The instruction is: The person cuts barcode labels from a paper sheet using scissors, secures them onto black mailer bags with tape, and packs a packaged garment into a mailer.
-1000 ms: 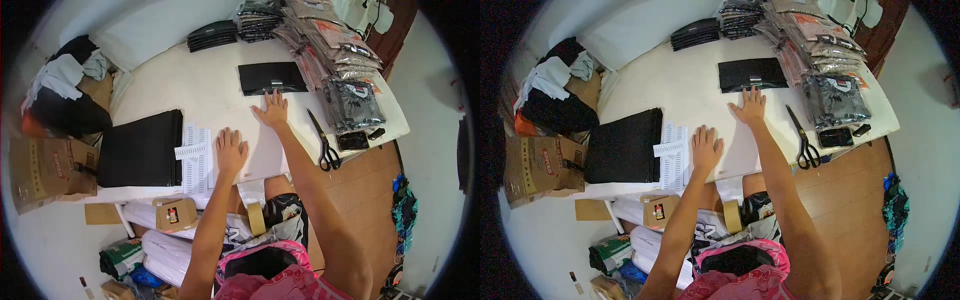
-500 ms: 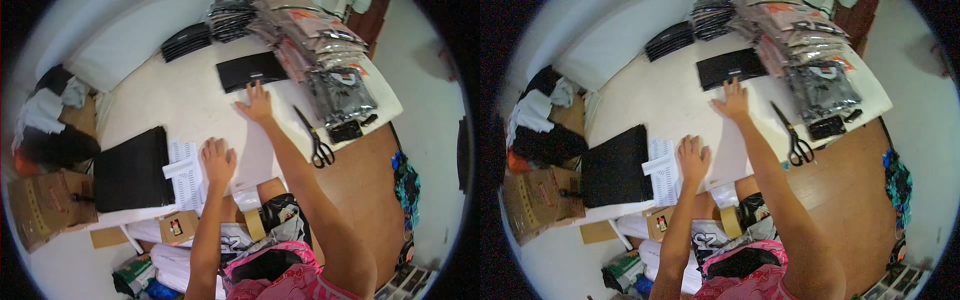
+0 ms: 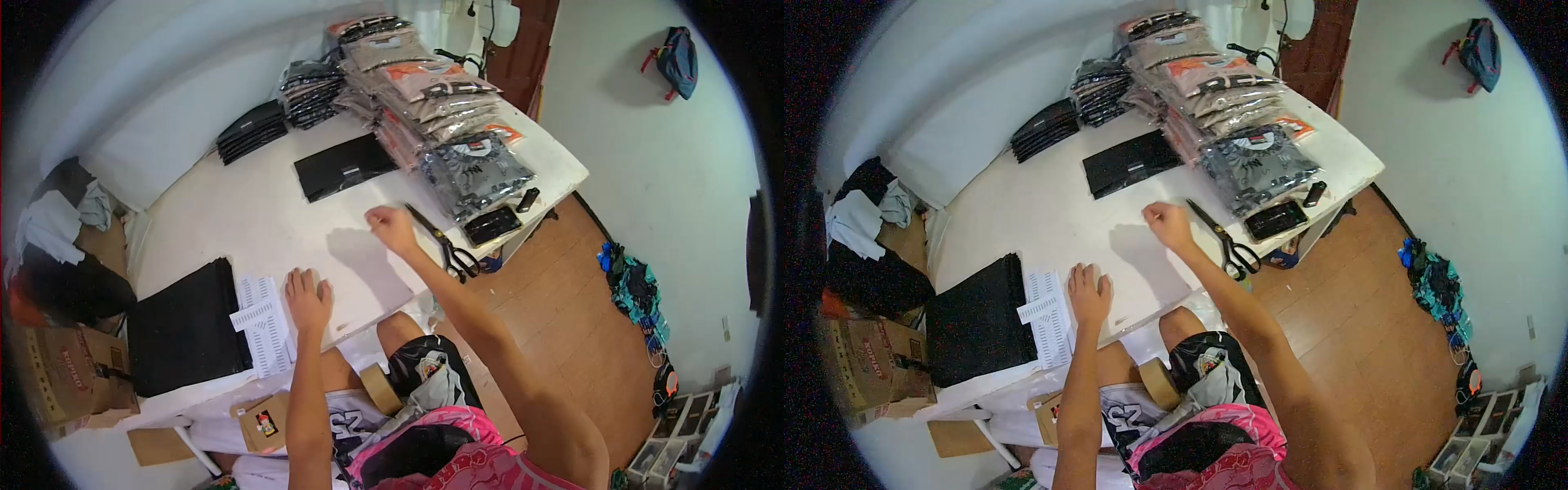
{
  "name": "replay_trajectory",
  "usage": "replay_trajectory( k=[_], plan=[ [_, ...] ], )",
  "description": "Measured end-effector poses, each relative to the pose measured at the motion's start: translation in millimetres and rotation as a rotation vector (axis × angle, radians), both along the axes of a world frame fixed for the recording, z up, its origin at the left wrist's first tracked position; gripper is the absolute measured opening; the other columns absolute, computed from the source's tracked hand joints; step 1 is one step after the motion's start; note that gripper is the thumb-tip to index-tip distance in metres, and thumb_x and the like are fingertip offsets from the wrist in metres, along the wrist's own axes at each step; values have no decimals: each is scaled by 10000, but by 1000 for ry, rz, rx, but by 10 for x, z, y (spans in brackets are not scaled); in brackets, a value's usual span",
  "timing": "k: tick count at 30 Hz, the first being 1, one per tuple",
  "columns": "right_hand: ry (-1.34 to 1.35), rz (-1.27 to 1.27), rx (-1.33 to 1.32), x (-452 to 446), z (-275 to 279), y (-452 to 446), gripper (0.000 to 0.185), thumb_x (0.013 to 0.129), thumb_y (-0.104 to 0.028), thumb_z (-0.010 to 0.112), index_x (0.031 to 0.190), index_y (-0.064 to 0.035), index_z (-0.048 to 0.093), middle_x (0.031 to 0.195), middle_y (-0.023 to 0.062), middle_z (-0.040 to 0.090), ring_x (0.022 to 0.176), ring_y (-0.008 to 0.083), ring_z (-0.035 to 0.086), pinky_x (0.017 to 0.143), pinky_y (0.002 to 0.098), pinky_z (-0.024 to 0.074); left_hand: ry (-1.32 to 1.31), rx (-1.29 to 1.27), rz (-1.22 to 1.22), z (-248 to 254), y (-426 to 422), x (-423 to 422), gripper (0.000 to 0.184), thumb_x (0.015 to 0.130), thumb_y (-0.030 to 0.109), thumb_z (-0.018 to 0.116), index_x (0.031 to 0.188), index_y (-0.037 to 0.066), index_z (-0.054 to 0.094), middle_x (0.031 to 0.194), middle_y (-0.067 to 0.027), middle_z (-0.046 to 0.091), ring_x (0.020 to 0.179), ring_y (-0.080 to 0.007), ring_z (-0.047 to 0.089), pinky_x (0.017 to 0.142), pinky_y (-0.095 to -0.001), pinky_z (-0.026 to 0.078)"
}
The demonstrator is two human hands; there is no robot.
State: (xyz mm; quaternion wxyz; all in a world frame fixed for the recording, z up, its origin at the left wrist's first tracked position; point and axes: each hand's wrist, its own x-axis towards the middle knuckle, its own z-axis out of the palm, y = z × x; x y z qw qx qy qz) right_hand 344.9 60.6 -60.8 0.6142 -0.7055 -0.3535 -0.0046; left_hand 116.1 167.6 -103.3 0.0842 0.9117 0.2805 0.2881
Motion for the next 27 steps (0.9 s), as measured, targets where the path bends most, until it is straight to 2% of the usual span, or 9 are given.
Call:
replay_trajectory(
  k=[4,7,8,11,13,16,17,22,27],
  plan=[
    [160,-406,435,155,642,-796,148,888,-144,635,934,-18,698,745,0,645,597,81,555,557,232,458,-33,2,12,-22,0,-33,407,848,280,591,1155,13,572,1321,-237,475,1260,-406,410,1056,-512,315],
    [351,-613,656,564,441,-1435,189,906,-161,627,1016,-10,658,850,58,665,623,99,571,540,220,450,-50,-66,-25,-10,-19,78,377,830,246,609,1122,8,600,1302,-229,495,1261,-406,407,1065,-517,301],
    [376,-625,593,553,442,-1609,308,914,-288,618,1104,-46,608,919,66,678,623,115,606,488,224,467,-27,-123,-54,-1,29,-10,361,823,225,622,1108,3,614,1288,-228,510,1266,-411,399,1075,-522,287],
    [464,-405,510,750,168,-1912,415,898,-376,617,1206,-109,543,1072,56,601,864,184,618,648,318,534,-140,87,89,105,-54,-82,361,778,225,627,1077,23,646,1276,-178,537,1292,-371,380,1100,-548,250],
    [492,-460,500,1004,103,-1912,461,879,-392,649,1217,-117,500,1136,78,579,878,234,620,734,379,535,-117,124,173,123,-37,-225,403,806,268,640,1135,37,631,1284,-167,518,1306,-368,358,1101,-580,209],
    [637,-364,521,1064,350,-1901,553,909,-348,631,1288,3,432,1211,152,546,1024,288,621,745,326,533,-198,120,236,250,123,-548,395,805,267,651,1127,39,630,1277,-170,520,1319,-368,340,1105,-579,198],
    [618,-379,504,1031,393,-1905,547,910,-343,630,1282,7,436,1215,152,539,1003,276,625,750,325,530,-186,216,296,328,229,-684,388,812,277,665,1125,50,633,1242,-158,541,1237,-358,431,1054,-547,290],
    [378,-377,445,494,232,-1816,437,933,-268,597,1297,-61,470,1073,83,628,890,146,608,712,265,491,-25,52,662,550,714,-1373,340,841,272,653,1097,48,656,1176,-109,604,1084,-301,538,903,-462,411],
    [388,-15,298,-459,-152,-1266,235,925,-140,606,1126,-19,605,934,47,653,772,104,597,673,254,472,57,-48,733,382,957,-1628,240,839,272,650,944,63,703,1030,-103,654,988,-313,588,799,-479,462]
  ],
)
